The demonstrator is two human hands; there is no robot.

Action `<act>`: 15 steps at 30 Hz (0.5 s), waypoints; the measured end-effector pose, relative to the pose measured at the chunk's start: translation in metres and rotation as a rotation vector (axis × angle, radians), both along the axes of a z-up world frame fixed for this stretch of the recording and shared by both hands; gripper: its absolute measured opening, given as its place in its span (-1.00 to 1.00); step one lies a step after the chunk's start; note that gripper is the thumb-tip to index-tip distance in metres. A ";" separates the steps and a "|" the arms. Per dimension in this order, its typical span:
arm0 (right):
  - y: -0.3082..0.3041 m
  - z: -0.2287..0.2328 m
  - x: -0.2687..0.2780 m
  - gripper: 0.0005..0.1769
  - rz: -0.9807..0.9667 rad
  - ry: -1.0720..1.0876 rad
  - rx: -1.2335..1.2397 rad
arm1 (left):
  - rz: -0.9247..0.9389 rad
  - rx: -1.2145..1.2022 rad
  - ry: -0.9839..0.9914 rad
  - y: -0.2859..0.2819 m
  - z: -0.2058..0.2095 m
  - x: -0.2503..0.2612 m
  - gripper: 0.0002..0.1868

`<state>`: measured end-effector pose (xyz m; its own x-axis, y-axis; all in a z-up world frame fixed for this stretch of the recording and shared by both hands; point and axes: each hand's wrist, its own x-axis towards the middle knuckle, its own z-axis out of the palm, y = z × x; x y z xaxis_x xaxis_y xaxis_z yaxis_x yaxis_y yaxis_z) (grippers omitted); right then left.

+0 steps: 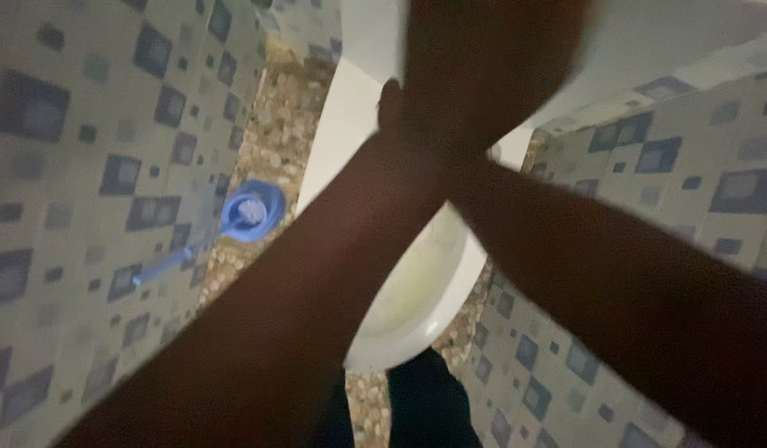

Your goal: The person removes screws from a toilet seat using a screwdriver, wipes the toilet and components with a cloth, and handles the seat and hardware by hand.

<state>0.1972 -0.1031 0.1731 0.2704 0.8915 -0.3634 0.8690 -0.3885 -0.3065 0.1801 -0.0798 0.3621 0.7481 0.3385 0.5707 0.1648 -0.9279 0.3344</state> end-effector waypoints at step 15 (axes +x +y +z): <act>-0.001 0.012 0.039 -0.55 -0.169 -0.052 0.014 | 0.224 -0.512 1.018 0.043 -0.222 -0.195 -0.13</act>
